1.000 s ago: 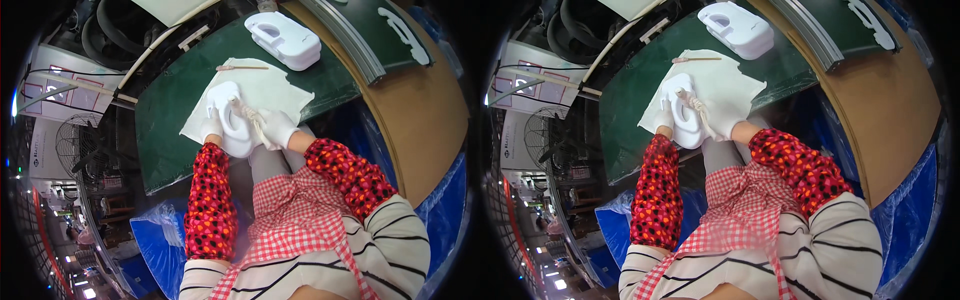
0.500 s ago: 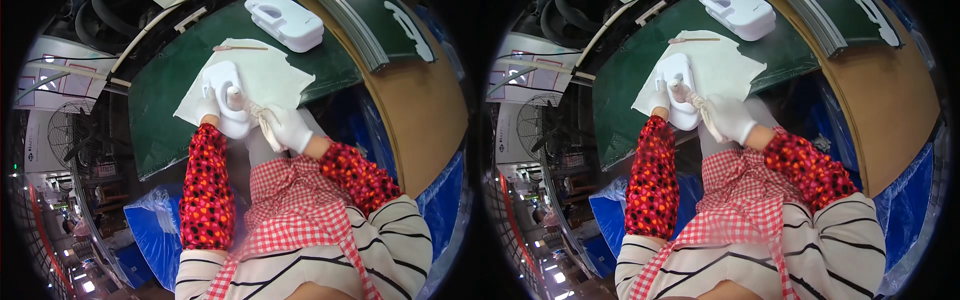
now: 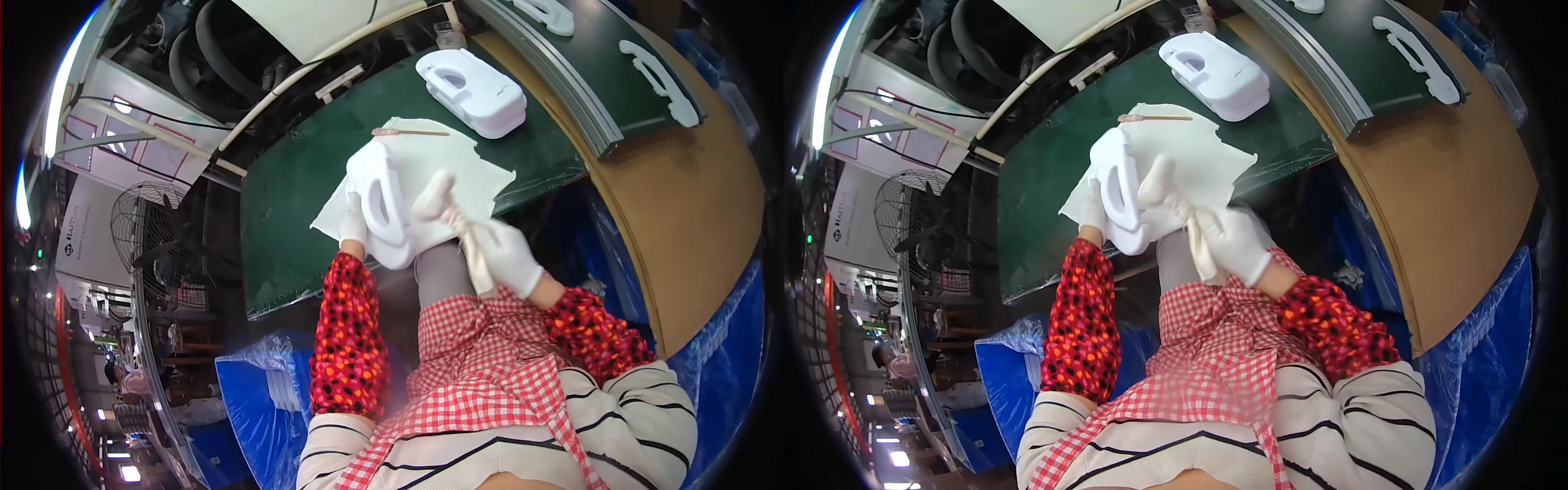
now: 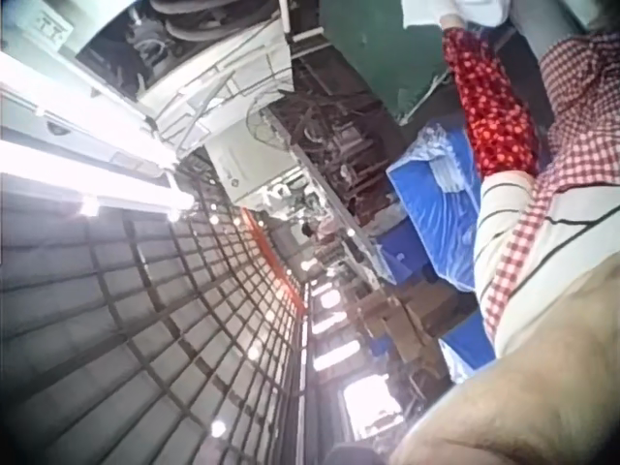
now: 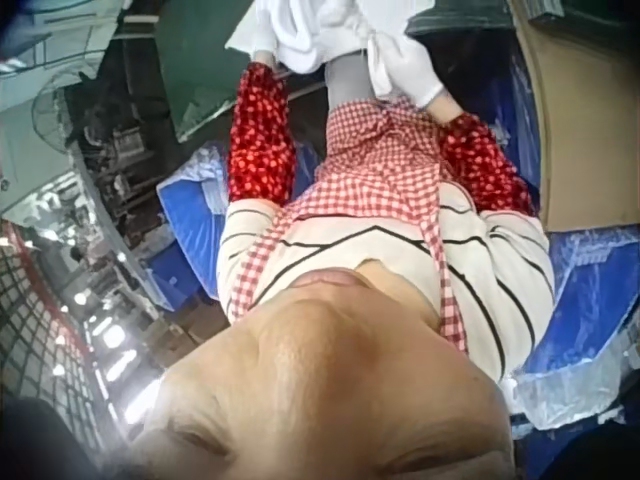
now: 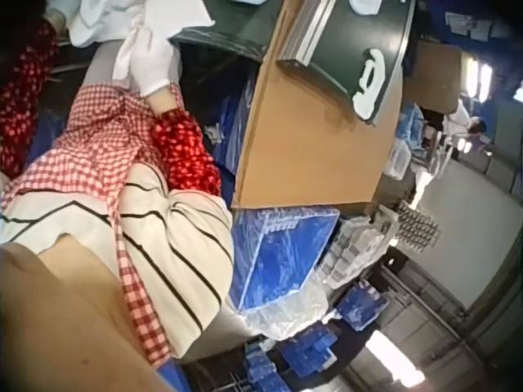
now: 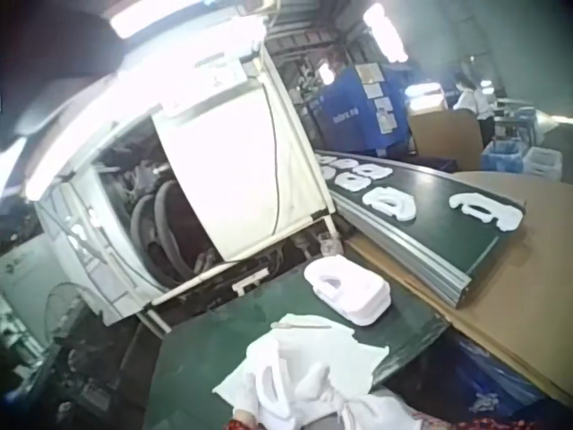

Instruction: The recorder is cleaning, inspecting, and stacking white plastic components at a manual assembly station.

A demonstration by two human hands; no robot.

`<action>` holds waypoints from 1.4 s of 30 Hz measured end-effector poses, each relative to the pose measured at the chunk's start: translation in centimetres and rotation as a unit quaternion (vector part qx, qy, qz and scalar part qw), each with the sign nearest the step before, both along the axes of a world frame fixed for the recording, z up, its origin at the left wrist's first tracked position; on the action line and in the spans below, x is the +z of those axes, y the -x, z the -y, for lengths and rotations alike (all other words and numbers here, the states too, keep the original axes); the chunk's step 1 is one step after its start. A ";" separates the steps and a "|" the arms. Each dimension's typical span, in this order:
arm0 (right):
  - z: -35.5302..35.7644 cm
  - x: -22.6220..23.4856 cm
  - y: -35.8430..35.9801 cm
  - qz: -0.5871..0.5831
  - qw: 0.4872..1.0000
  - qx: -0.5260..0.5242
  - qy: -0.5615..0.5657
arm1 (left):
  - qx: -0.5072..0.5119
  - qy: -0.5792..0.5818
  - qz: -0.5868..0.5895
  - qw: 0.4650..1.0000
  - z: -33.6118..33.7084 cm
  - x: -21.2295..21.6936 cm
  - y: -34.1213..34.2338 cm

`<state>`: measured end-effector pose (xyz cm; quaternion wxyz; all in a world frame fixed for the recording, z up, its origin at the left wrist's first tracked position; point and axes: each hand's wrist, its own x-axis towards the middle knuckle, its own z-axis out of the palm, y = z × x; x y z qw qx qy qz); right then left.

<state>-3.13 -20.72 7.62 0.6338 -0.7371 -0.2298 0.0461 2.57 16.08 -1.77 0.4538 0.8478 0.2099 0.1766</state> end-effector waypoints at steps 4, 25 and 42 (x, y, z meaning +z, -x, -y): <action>4.1 6.8 0.3 0.016 0.981 -0.133 -0.140 | 0.019 0.353 -0.010 0.935 8.5 4.3 0.5; 2.0 5.1 1.0 0.060 0.996 -0.061 -0.017 | -0.066 0.515 0.062 0.853 15.3 9.6 6.1; 0.8 7.0 0.1 0.084 0.994 -0.054 -0.054 | -0.111 0.196 0.041 0.973 16.0 11.6 10.6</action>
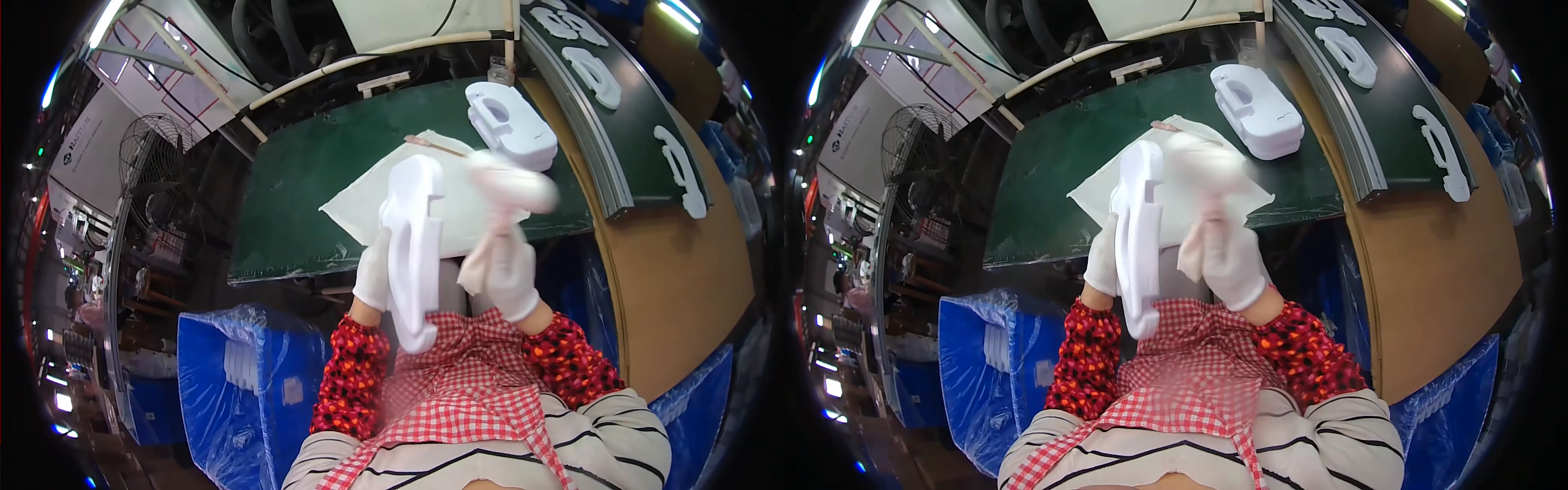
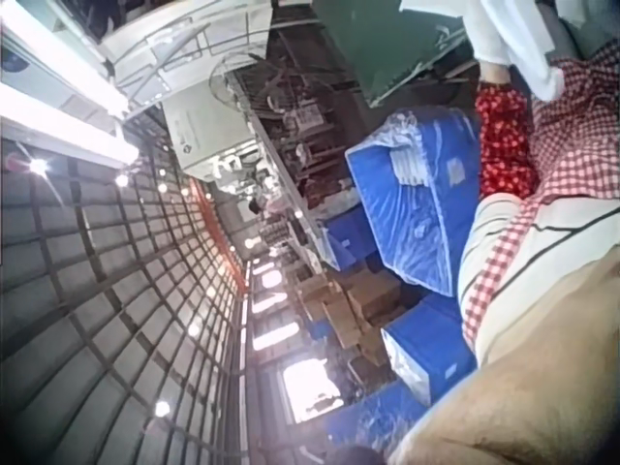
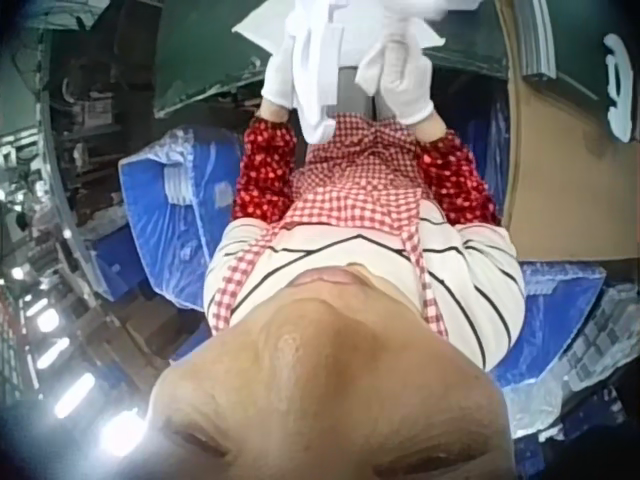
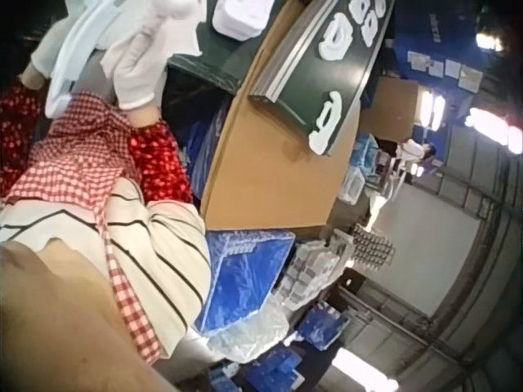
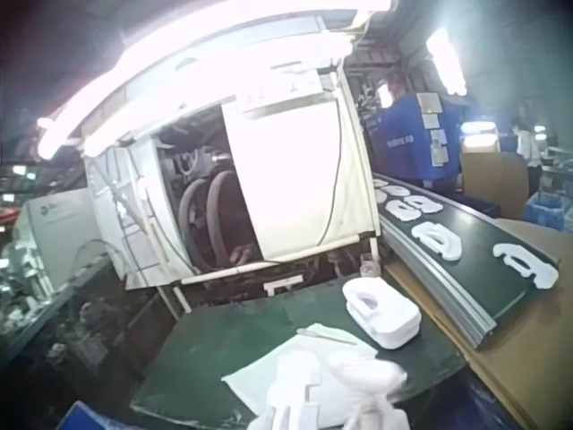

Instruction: The recorder is cleaning, inspecting, and stacking white plastic components at a manual assembly station.

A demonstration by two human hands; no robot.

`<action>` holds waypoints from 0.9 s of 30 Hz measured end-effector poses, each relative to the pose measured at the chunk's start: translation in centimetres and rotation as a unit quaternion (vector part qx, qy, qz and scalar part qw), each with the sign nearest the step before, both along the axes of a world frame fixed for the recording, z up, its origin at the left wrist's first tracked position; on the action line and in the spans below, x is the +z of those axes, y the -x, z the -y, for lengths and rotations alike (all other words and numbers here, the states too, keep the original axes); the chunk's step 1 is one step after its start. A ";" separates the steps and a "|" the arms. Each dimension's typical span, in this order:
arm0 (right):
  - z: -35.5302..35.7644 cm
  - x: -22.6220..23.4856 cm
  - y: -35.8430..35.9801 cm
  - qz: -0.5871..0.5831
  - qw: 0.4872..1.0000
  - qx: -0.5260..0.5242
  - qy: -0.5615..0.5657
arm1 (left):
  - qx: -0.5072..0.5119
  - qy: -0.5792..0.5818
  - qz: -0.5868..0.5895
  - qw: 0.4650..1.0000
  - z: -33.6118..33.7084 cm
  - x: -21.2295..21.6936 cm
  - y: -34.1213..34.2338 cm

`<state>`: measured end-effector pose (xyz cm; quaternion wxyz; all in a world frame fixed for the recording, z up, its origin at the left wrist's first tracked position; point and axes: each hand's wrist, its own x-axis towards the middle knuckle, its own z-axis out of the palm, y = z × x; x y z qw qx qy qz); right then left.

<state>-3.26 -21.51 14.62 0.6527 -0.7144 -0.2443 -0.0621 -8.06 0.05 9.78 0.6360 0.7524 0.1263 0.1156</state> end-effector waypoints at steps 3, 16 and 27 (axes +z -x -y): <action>-1.7 -2.5 -1.2 -0.033 0.997 0.009 0.072 | 0.038 0.125 -0.003 0.991 -0.3 -1.4 -0.3; -2.9 -10.5 -15.7 0.116 0.867 -0.073 0.479 | 0.067 0.330 0.019 0.941 -0.5 -0.9 2.1; 0.7 -1.8 -2.9 -0.604 0.601 0.437 -0.288 | 0.001 -0.491 0.360 0.793 2.5 5.4 3.5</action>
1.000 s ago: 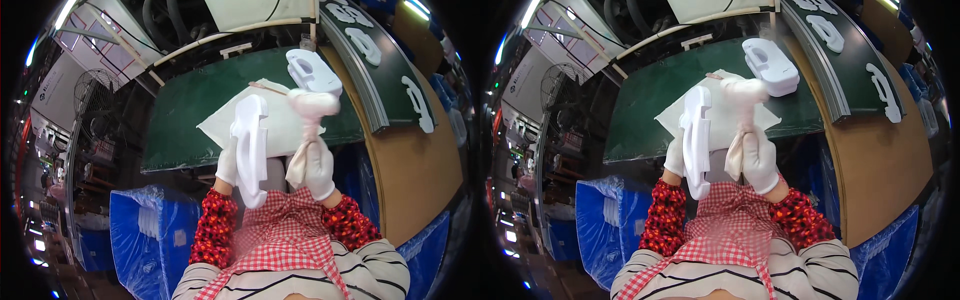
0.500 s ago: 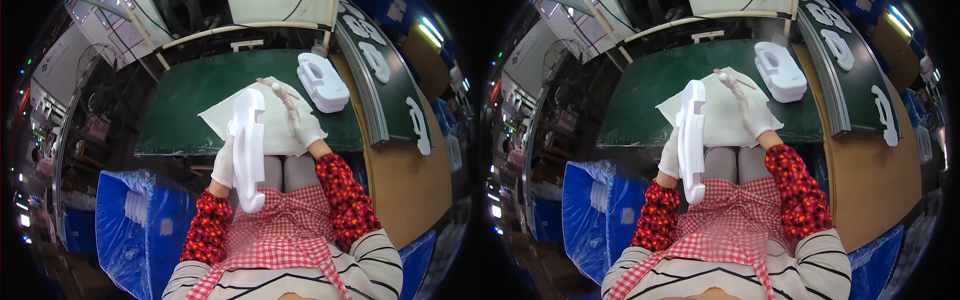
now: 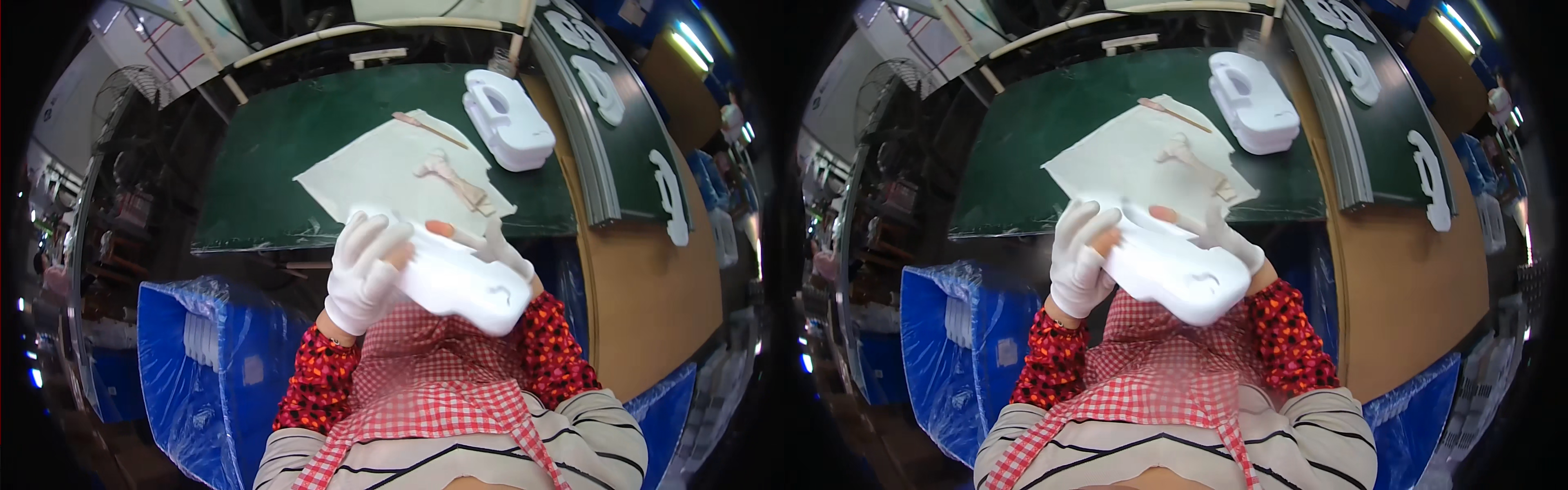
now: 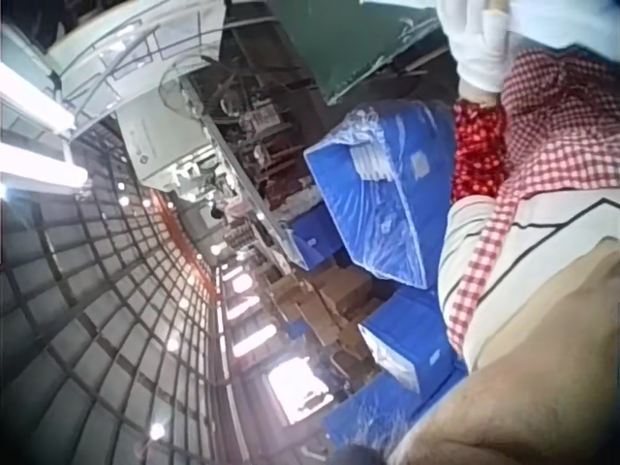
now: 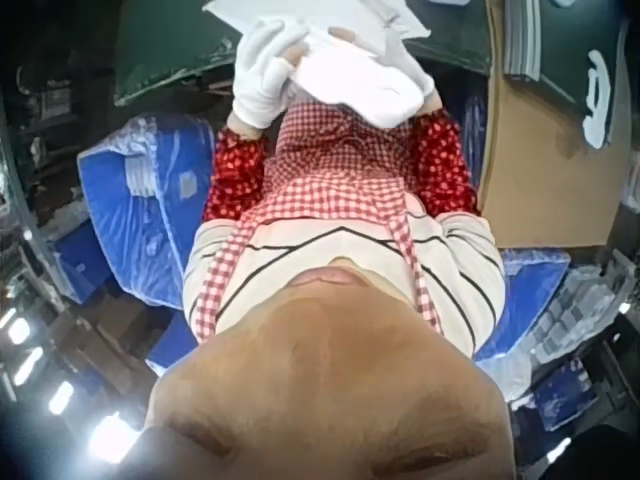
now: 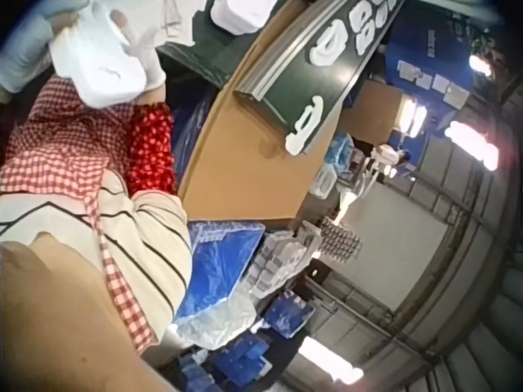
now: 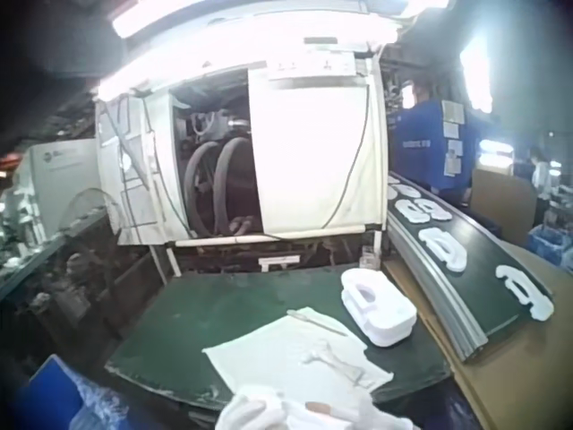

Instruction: The recorder is cleaning, inspecting, and stacking white plastic components at a manual assembly station.

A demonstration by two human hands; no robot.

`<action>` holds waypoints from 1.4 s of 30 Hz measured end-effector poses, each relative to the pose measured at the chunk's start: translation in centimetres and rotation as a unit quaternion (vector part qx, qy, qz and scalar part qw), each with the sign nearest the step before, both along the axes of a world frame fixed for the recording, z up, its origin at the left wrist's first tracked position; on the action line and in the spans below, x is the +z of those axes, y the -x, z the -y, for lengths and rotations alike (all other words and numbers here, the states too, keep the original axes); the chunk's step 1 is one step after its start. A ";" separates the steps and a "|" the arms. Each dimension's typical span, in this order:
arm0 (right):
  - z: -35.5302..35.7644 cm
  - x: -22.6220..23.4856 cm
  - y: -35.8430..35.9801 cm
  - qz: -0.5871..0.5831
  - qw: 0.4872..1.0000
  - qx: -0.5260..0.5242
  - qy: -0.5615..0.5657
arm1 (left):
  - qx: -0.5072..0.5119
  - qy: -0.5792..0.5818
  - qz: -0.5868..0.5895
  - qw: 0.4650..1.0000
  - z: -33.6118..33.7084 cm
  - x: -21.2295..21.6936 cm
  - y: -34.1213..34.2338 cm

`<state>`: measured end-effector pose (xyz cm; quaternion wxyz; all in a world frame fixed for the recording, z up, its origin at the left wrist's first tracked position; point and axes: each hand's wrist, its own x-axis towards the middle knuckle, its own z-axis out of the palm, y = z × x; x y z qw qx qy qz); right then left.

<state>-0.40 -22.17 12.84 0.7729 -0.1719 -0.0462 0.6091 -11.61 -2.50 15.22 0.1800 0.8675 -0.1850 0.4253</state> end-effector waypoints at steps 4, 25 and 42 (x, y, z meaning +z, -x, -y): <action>0.1 -0.2 -1.2 0.274 0.949 -0.127 0.090 | 0.067 -0.025 0.041 0.997 0.8 -1.6 -0.5; -2.3 -4.5 1.2 0.663 0.550 -0.295 0.413 | 0.030 0.645 -0.294 0.705 4.8 -11.0 3.4; 27.1 -1.2 -17.5 0.522 0.215 -0.489 0.665 | 0.127 0.770 -0.223 0.584 -25.5 -15.8 -0.3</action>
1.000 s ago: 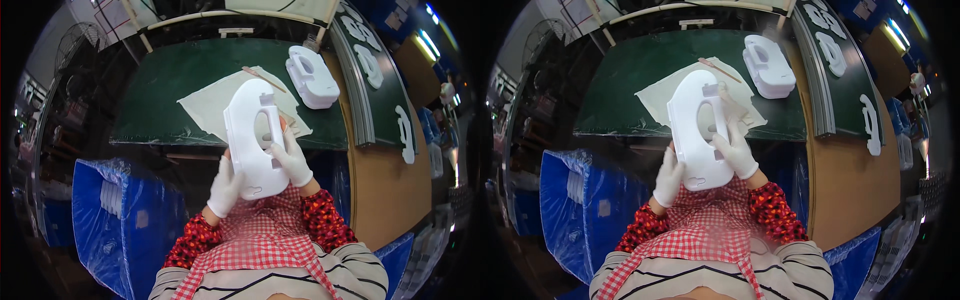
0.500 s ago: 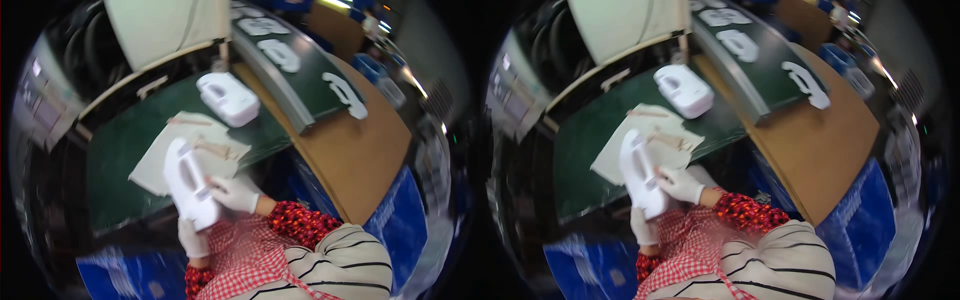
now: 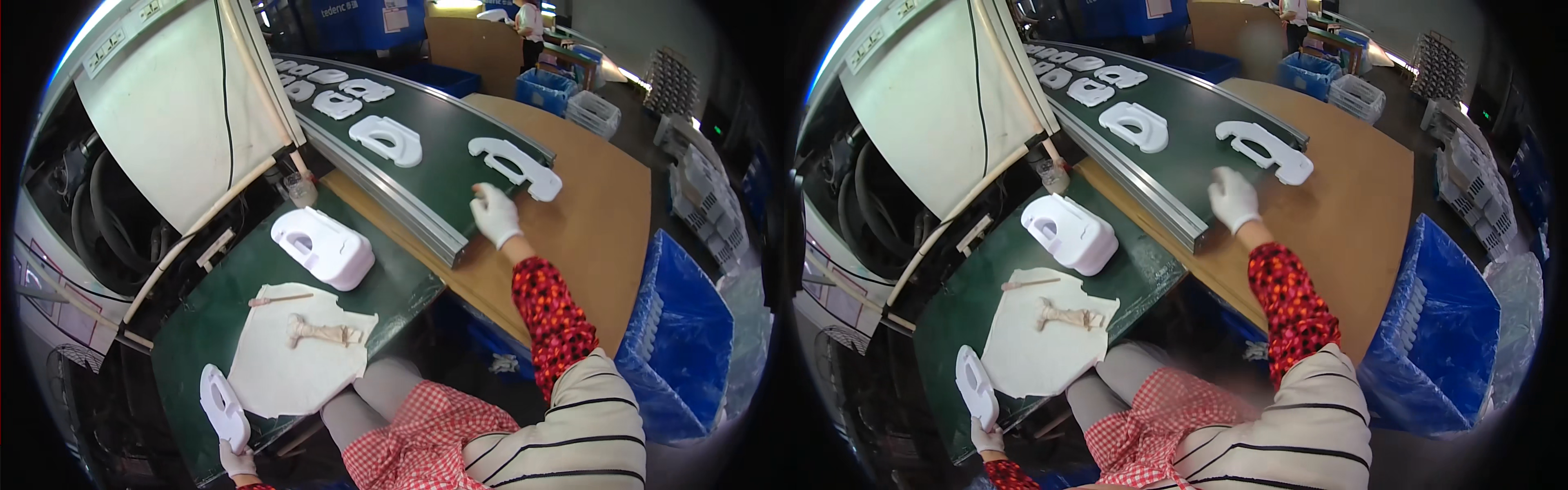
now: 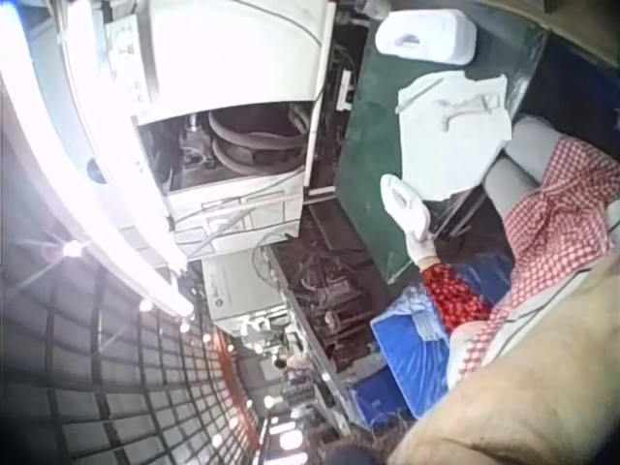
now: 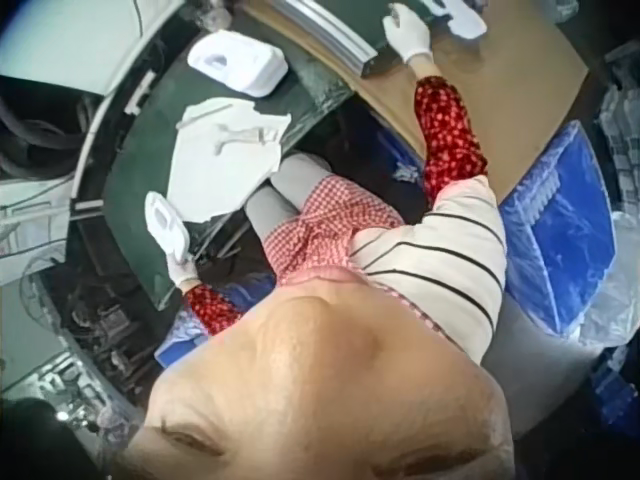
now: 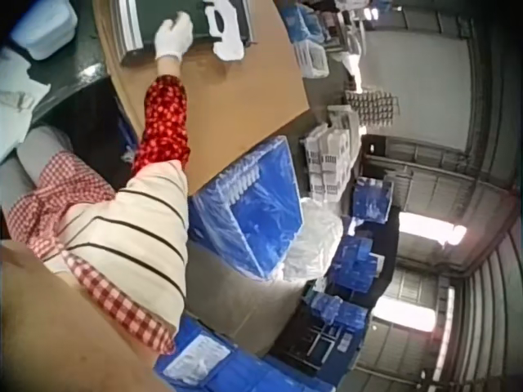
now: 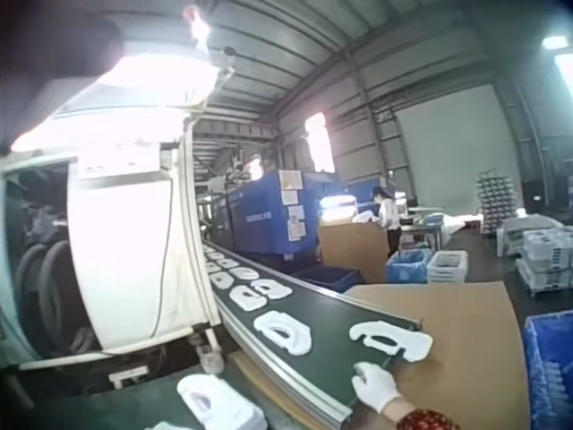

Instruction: The recorder is cleaning, inspecting, and stacking white plastic components at a manual assembly station.

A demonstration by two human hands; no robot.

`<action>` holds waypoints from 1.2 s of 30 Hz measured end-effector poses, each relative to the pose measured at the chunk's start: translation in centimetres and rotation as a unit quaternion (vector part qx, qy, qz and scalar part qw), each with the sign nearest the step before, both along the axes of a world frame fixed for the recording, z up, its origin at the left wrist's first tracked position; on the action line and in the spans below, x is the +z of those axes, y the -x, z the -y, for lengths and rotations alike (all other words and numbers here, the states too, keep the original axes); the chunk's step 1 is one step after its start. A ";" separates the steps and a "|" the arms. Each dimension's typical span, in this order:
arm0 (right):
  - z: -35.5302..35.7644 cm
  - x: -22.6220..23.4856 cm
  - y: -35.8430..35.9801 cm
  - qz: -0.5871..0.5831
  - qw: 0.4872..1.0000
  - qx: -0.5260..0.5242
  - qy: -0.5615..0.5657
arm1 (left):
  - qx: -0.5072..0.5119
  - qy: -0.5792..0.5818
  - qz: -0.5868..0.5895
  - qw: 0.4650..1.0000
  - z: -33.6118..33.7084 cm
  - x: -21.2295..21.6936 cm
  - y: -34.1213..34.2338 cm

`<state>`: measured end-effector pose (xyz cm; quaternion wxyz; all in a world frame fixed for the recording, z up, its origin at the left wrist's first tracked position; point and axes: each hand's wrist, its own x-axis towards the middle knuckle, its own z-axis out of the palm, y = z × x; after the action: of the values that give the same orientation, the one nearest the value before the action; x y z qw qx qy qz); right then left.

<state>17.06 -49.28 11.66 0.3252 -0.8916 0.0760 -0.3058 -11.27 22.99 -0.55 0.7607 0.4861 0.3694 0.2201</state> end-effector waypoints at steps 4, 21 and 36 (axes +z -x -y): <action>5.5 0.0 -5.4 -0.143 0.965 -0.139 0.170 | 0.102 0.007 -0.065 0.993 -5.7 -2.0 0.0; -8.8 2.9 -22.8 -0.123 0.965 0.065 0.221 | 0.151 -0.068 -0.066 0.984 -3.9 -3.6 1.8; -4.0 8.6 -6.3 -0.170 0.979 0.076 0.080 | 0.014 -0.404 -0.085 0.911 17.2 3.9 -1.8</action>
<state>23.40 -45.27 20.28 0.2578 -0.9568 0.0375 -0.1292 -9.50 5.77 3.36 0.4621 0.7632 0.3196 0.3191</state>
